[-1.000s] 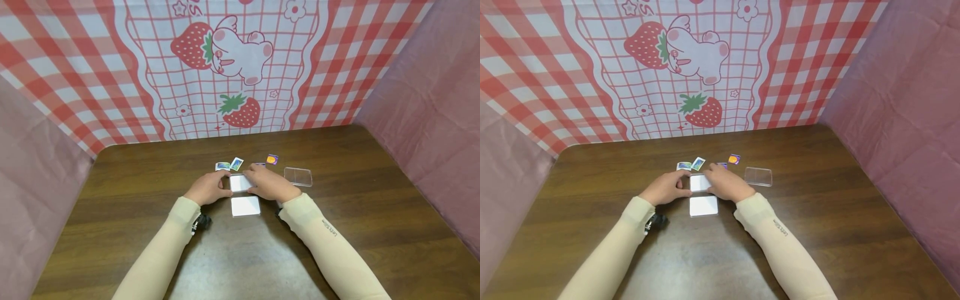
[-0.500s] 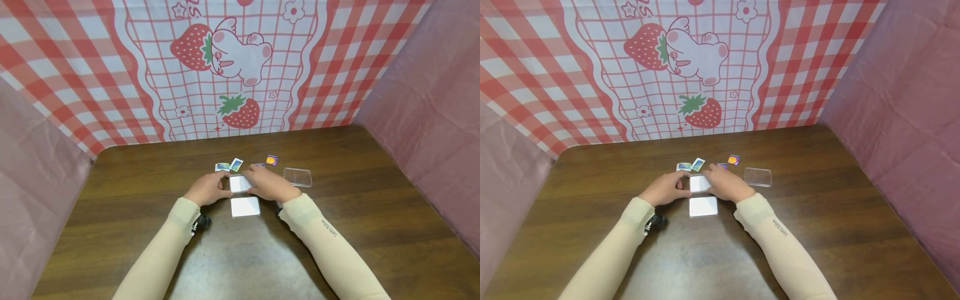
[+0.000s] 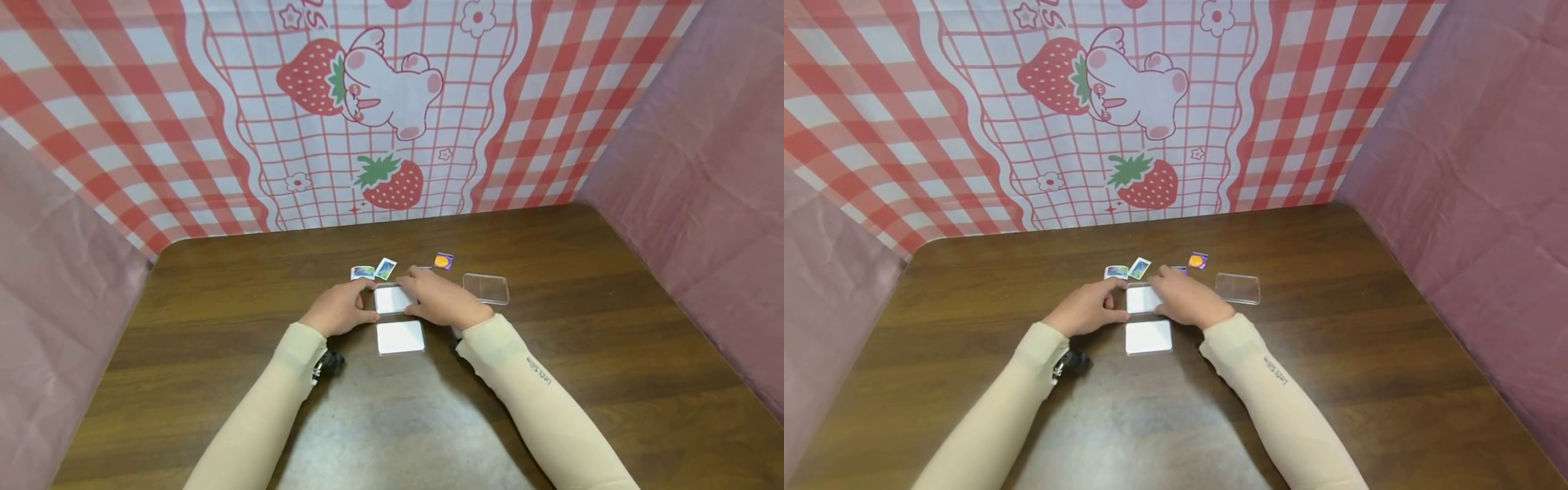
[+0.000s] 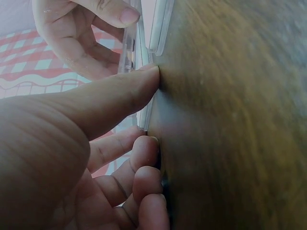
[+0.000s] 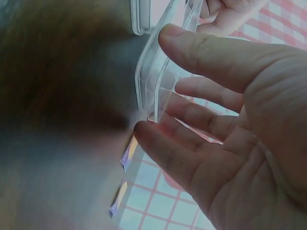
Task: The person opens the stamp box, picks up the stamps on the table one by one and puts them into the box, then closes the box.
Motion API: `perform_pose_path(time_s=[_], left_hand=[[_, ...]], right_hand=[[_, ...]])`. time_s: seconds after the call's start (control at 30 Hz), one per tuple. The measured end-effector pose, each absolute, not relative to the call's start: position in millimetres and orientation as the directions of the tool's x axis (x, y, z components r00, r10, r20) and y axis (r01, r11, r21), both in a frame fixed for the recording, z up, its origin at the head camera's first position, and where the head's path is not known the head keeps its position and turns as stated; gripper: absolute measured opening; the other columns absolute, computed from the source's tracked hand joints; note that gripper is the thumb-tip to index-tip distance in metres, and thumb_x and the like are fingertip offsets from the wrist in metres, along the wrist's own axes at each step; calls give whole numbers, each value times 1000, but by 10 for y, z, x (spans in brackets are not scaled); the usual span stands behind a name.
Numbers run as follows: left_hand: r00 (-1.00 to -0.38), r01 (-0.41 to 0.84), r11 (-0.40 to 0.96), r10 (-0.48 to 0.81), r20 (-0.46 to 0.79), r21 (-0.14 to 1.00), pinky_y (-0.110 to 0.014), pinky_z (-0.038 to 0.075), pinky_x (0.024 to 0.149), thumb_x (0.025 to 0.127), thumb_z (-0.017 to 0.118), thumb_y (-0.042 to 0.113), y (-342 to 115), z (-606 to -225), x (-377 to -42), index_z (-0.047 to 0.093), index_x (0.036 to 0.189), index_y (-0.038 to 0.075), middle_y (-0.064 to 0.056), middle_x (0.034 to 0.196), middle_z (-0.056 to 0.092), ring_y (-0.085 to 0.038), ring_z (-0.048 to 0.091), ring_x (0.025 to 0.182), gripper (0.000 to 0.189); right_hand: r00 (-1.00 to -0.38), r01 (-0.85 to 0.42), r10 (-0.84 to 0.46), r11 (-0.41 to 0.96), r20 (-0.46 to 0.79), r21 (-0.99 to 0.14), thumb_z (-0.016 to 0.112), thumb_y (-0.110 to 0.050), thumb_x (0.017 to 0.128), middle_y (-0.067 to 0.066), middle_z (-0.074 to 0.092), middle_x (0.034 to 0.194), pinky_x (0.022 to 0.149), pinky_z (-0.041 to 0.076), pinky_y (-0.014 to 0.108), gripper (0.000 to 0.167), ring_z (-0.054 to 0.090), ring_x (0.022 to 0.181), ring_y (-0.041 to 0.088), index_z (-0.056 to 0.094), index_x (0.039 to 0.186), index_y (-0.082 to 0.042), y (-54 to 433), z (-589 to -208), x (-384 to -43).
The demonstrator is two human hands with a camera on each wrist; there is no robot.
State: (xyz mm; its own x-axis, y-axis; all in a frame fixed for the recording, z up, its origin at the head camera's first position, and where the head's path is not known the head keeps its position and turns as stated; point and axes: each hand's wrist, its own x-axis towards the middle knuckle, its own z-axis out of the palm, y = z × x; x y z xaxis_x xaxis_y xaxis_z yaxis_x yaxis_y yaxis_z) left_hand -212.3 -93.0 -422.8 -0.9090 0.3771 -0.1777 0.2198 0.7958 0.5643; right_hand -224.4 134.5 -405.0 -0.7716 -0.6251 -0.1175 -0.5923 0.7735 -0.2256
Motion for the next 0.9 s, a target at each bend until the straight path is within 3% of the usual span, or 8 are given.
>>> perform_pose_path(time_s=[0.2,0.9], left_hand=[[-910,211,798,371,-184,565,-36,45,68,93,78,36,-927,-4223,-2119,58,143,18,-2,88,62,-18,57,74,57],[-910,208,793,371,-184,572,-35,45,67,93,78,35,-938,-4238,-2124,58,143,19,-2,86,62,-18,56,73,56]], right_hand=[[-790,-559,-598,793,-133,-243,76,-24,97,19,57,136,99,52,43,60,60,120,29,54,146,2,1358,-4017,-2252],[-792,-555,-601,783,-109,-281,80,-26,93,15,60,128,94,53,40,60,61,113,24,57,142,0,1368,-4010,-2246]])
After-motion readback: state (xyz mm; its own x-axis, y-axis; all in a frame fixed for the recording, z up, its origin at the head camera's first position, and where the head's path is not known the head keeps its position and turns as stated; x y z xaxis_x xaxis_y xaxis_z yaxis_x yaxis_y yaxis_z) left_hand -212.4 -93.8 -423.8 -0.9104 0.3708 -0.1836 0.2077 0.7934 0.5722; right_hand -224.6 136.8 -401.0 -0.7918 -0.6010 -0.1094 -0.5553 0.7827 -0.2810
